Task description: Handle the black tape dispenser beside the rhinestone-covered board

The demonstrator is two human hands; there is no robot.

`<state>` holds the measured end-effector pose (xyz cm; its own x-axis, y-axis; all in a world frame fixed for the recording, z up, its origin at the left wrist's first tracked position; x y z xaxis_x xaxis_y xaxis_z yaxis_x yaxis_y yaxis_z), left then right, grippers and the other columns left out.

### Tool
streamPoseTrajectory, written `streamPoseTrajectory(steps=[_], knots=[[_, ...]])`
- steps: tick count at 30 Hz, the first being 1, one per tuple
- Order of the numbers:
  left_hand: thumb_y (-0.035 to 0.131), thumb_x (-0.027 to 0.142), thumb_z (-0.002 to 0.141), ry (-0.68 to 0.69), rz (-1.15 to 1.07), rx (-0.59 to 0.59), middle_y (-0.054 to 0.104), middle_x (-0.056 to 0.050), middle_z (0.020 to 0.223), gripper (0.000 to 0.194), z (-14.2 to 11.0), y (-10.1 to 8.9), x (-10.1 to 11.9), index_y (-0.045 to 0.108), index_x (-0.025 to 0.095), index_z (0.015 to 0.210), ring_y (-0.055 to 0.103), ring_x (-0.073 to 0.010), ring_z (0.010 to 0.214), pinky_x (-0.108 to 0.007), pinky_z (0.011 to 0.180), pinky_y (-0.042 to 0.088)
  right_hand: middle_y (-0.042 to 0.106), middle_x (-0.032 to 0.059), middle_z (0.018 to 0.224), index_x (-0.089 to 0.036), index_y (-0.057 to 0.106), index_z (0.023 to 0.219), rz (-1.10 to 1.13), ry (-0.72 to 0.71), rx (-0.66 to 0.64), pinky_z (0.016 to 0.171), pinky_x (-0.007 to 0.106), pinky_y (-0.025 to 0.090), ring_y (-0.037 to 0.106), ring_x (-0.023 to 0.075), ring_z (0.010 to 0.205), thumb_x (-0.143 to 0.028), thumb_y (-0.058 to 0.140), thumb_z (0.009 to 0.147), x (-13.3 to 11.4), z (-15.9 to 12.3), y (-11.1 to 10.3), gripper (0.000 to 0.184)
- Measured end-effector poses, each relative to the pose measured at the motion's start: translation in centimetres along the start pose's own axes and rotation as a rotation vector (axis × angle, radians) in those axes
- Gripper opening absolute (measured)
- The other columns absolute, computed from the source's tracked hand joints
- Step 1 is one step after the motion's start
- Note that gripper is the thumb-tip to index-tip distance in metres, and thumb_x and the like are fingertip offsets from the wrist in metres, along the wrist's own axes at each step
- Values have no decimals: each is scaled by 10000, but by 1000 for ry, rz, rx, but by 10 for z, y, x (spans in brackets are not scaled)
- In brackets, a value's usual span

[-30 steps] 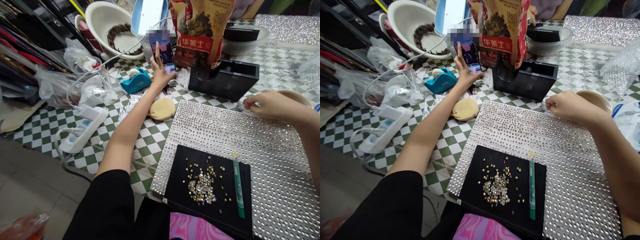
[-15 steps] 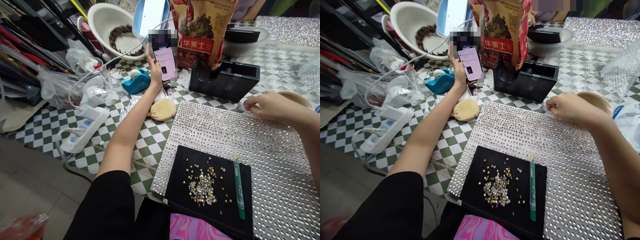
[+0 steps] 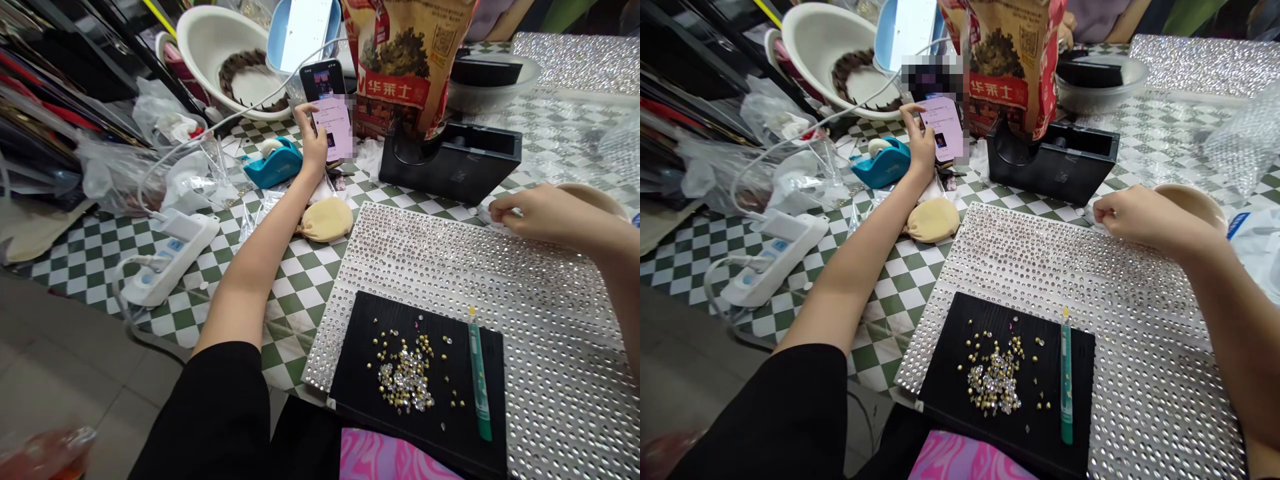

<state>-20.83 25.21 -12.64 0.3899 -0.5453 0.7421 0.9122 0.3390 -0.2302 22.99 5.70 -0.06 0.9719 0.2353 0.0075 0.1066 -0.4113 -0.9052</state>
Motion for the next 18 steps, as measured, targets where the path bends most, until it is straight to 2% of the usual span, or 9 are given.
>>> streamPoseTrajectory(steps=[2, 6, 9, 10, 12, 15, 18], knots=[[657, 415, 950, 3, -8, 85, 491, -47, 1214, 336, -2, 2, 5, 395, 289, 1118, 481, -211, 1107, -316, 1017, 471, 665, 10, 782, -200, 656, 781, -3, -9, 6, 650, 324, 389, 570, 164, 663, -68, 494, 816, 1, 0, 1, 212], [727, 393, 805, -13, -72, 96, 489, -68, 1252, 483, -5, 6, 15, 410, 316, 1161, 501, -287, 1250, -359, 1078, 475, 666, 5, 784, -201, 658, 782, -18, -15, 2, 655, 326, 396, 569, 164, 675, -59, 493, 839, 1, 0, 1, 226], [788, 328, 730, -21, -136, 110, 483, -62, 1284, 565, -3, 6, 14, 425, 323, 1162, 471, -294, 1275, -390, 1124, 447, 674, 6, 799, -201, 667, 785, -18, -14, 8, 668, 327, 403, 578, 165, 689, -52, 500, 850, 0, 0, 0, 233], [827, 343, 724, -40, -146, 105, 484, -49, 1298, 590, -2, 6, 13, 430, 331, 1161, 464, -282, 1260, -389, 1128, 448, 678, 5, 807, -200, 668, 785, -21, -11, 8, 674, 327, 408, 582, 165, 695, -49, 501, 859, -1, 0, 0, 238], [901, 479, 736, -85, -139, 82, 482, -14, 1329, 662, -1, 6, 10, 431, 346, 1183, 429, -241, 1244, -360, 1141, 443, 683, 4, 823, -200, 669, 785, -30, -2, 3, 688, 328, 418, 589, 167, 709, -43, 507, 881, -2, 0, -1, 245], [838, 699, 774, -111, -112, 49, 458, 12, 1366, 739, 2, 6, 10, 386, 350, 1243, 370, -204, 1260, -346, 1156, 404, 683, 0, 827, -202, 665, 790, -46, 4, -5, 693, 329, 423, 591, 174, 724, -38, 512, 907, -5, -1, -2, 253], [823, 640, 706, -152, -106, 51, 458, 2, 1363, 725, 4, 5, 11, 361, 350, 1183, 385, -235, 1224, -411, 1136, 379, 675, -1, 811, -203, 656, 792, -56, -1, -7, 693, 329, 426, 586, 177, 722, -30, 511, 920, -6, -2, -3, 258]])
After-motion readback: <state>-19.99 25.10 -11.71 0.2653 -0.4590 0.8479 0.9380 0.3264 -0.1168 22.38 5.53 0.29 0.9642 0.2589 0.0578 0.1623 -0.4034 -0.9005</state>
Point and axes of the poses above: each hand's wrist, its own z-axis towards the middle knuckle, its own y-axis out of the palm, x = y × z, the point moved 1 cm from there along z, towards the middle knuckle
